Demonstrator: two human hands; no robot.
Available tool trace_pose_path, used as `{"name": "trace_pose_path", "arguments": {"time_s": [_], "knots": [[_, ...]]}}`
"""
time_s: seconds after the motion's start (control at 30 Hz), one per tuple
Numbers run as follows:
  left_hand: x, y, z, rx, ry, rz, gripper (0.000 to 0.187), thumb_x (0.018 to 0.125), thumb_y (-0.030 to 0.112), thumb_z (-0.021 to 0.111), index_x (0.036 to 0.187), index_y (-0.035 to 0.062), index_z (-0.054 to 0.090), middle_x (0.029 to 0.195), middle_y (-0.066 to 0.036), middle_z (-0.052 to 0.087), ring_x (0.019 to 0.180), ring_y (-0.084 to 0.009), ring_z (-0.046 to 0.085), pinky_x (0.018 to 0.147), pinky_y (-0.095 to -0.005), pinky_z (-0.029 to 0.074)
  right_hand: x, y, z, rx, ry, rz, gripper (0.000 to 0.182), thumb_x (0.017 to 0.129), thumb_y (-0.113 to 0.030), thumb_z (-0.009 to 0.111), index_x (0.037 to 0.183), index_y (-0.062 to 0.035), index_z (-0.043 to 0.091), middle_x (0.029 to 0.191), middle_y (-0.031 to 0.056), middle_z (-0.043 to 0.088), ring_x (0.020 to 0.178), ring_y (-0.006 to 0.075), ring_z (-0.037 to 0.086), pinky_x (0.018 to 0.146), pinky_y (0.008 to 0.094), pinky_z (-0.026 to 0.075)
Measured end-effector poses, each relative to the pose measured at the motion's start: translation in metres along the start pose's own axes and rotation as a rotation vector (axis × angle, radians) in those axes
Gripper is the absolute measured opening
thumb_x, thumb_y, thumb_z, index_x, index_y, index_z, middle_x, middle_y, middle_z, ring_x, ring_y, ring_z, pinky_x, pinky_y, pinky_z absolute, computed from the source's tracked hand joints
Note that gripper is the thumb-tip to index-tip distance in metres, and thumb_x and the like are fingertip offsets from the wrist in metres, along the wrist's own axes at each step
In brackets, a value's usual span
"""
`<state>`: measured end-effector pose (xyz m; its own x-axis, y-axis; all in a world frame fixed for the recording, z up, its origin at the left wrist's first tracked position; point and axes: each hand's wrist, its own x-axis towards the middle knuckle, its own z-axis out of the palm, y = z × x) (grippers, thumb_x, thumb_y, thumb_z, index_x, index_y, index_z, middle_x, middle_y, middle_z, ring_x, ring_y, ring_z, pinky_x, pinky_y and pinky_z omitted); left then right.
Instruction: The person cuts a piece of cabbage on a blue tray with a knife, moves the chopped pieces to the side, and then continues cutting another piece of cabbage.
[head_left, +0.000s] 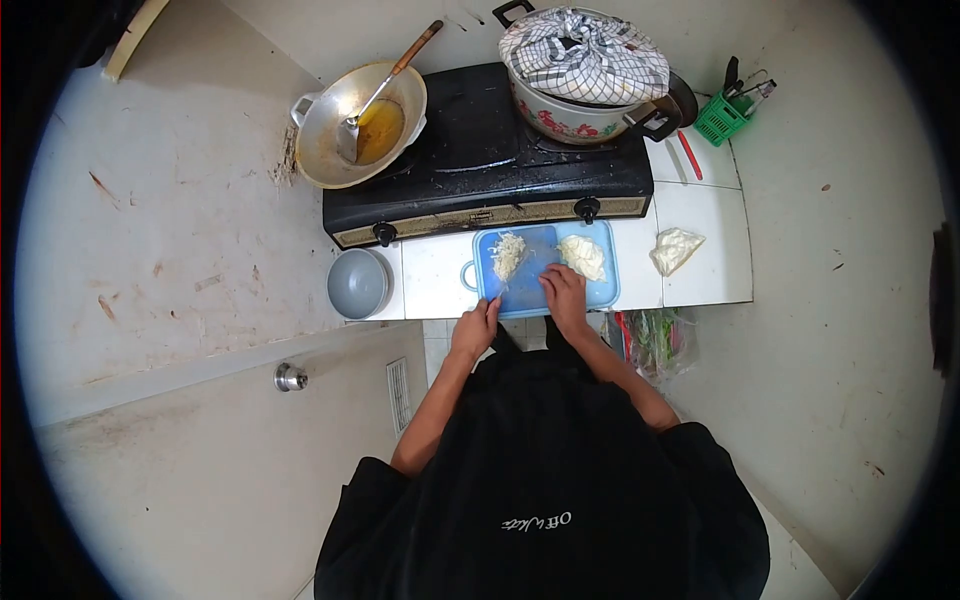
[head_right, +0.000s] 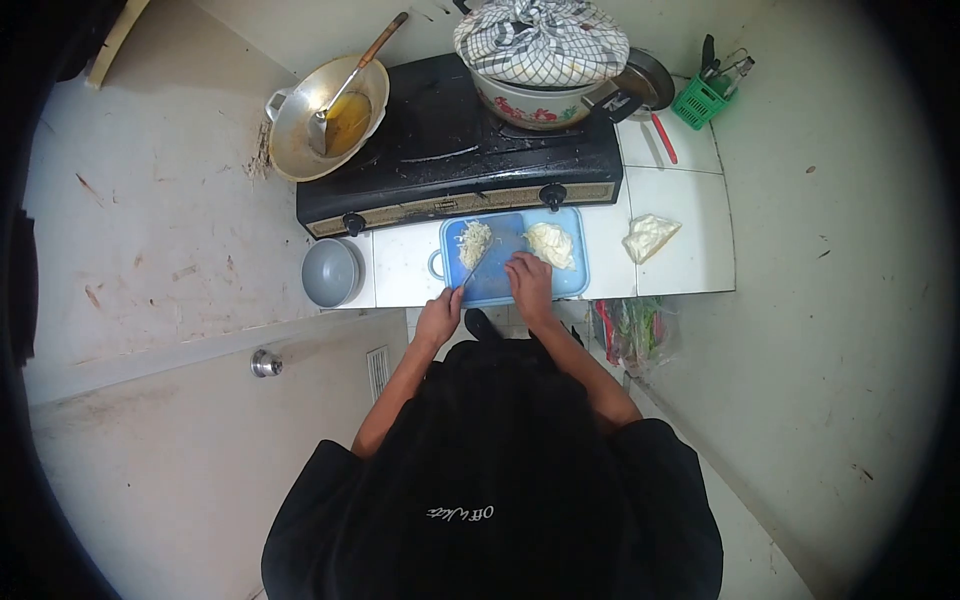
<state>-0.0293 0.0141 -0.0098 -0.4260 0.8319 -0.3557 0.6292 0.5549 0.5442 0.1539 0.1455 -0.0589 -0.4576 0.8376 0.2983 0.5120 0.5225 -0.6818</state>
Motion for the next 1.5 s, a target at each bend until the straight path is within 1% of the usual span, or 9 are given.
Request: {"name": "trace_pose_path", "arguments": {"time_s": [0.23, 0.4, 0.53, 0.7, 1.0, 1.1, 1.23, 1.4, 1.5], "knots": [[-0.002, -0.042, -0.015, 0.095, -0.136, 0.210, 0.046, 0.110, 0.045, 0.047, 0.104, 0.0030, 0.064, 0.083, -0.029, 0.072, 0.082, -0.0505, 0.070, 0.075, -0.0591, 0.054, 0.002, 0.012, -0.033, 0.008, 0.110, 0.108, 0.009, 0.094, -0.011, 0.073, 0.097, -0.0020, 0.073, 0.104, 0.0101, 0.070, 0.098, 0.0304, 0.066, 0.089, 0.0407, 0.048], [0.026, -0.033, -0.021, 0.183, -0.117, 0.209, 0.046, 0.110, 0.046, 0.046, 0.105, 0.0038, 0.065, 0.083, -0.027, 0.072, 0.082, -0.0494, 0.070, 0.075, -0.0586, 0.055, 0.010, 0.015, -0.048, -0.049, 0.316, 0.120, 0.021, 0.096, -0.007, 0.070, 0.117, -0.0015, 0.068, 0.098, 0.0136, 0.067, 0.095, 0.0330, 0.065, 0.090, 0.0424, 0.051], [0.038, -0.017, -0.020, 0.147, -0.106, 0.184, 0.046, 0.110, 0.047, 0.046, 0.106, 0.0047, 0.065, 0.083, -0.028, 0.072, 0.082, -0.0499, 0.071, 0.074, -0.0590, 0.056, 0.012, 0.019, -0.050, -0.117, 0.302, 0.139, 0.026, 0.098, -0.012, 0.069, 0.122, -0.0034, 0.066, 0.102, 0.0136, 0.066, 0.099, 0.0340, 0.065, 0.087, 0.0453, 0.050], [0.035, -0.011, -0.011, 0.080, -0.102, 0.151, 0.047, 0.111, 0.047, 0.046, 0.104, 0.0041, 0.064, 0.082, -0.029, 0.071, 0.082, -0.0511, 0.069, 0.074, -0.0591, 0.054, 0.027, 0.028, -0.053, 0.097, 0.095, 0.602, 0.039, 0.097, -0.018, 0.072, 0.132, -0.0030, 0.063, 0.112, 0.0154, 0.064, 0.104, 0.0333, 0.065, 0.088, 0.0449, 0.053], [0.013, -0.007, 0.007, -0.131, -0.072, 0.087, 0.047, 0.110, 0.045, 0.048, 0.101, 0.0020, 0.064, 0.080, -0.031, 0.069, 0.081, -0.0528, 0.069, 0.072, -0.0598, 0.053, 0.050, 0.053, -0.048, -0.085, 0.117, 0.298, 0.026, 0.086, -0.011, 0.079, 0.110, -0.0080, 0.072, 0.105, 0.0128, 0.065, 0.105, 0.0360, 0.064, 0.087, 0.0459, 0.052], [0.008, -0.006, 0.007, -0.180, -0.074, 0.063, 0.049, 0.110, 0.047, 0.048, 0.101, 0.0015, 0.064, 0.079, -0.031, 0.069, 0.082, -0.0531, 0.068, 0.072, -0.0600, 0.053, 0.053, 0.051, -0.052, -0.047, -0.008, 0.378, 0.026, 0.085, -0.007, 0.078, 0.110, -0.0093, 0.071, 0.105, 0.0132, 0.065, 0.105, 0.0358, 0.063, 0.089, 0.0453, 0.051], [0.000, -0.004, 0.010, -0.204, -0.070, 0.045, 0.051, 0.110, 0.048, 0.047, 0.100, 0.0016, 0.064, 0.079, -0.031, 0.068, 0.082, -0.0536, 0.068, 0.072, -0.0600, 0.052, 0.046, 0.047, -0.046, -0.080, 0.056, 0.269, 0.027, 0.086, -0.004, 0.077, 0.112, -0.0090, 0.071, 0.103, 0.0136, 0.065, 0.100, 0.0356, 0.064, 0.088, 0.0463, 0.051], [-0.007, -0.008, 0.015, -0.237, -0.051, 0.031, 0.050, 0.110, 0.048, 0.047, 0.101, 0.0019, 0.064, 0.081, -0.032, 0.068, 0.082, -0.0540, 0.067, 0.072, -0.0606, 0.051, 0.045, 0.055, -0.046, -0.044, -0.030, 0.308, 0.036, 0.085, -0.006, 0.080, 0.120, -0.0066, 0.072, 0.099, 0.0147, 0.064, 0.082, 0.0322, 0.063, 0.076, 0.0408, 0.054], [-0.009, -0.012, 0.017, -0.261, -0.033, 0.020, 0.051, 0.110, 0.048, 0.047, 0.101, 0.0015, 0.064, 0.081, -0.032, 0.069, 0.083, -0.0540, 0.067, 0.072, -0.0608, 0.051, 0.044, 0.049, -0.055, 0.005, 0.004, 0.272, 0.026, 0.090, -0.005, 0.075, 0.116, -0.0043, 0.074, 0.093, 0.0145, 0.069, 0.081, 0.0317, 0.068, 0.076, 0.0402, 0.055]]}}
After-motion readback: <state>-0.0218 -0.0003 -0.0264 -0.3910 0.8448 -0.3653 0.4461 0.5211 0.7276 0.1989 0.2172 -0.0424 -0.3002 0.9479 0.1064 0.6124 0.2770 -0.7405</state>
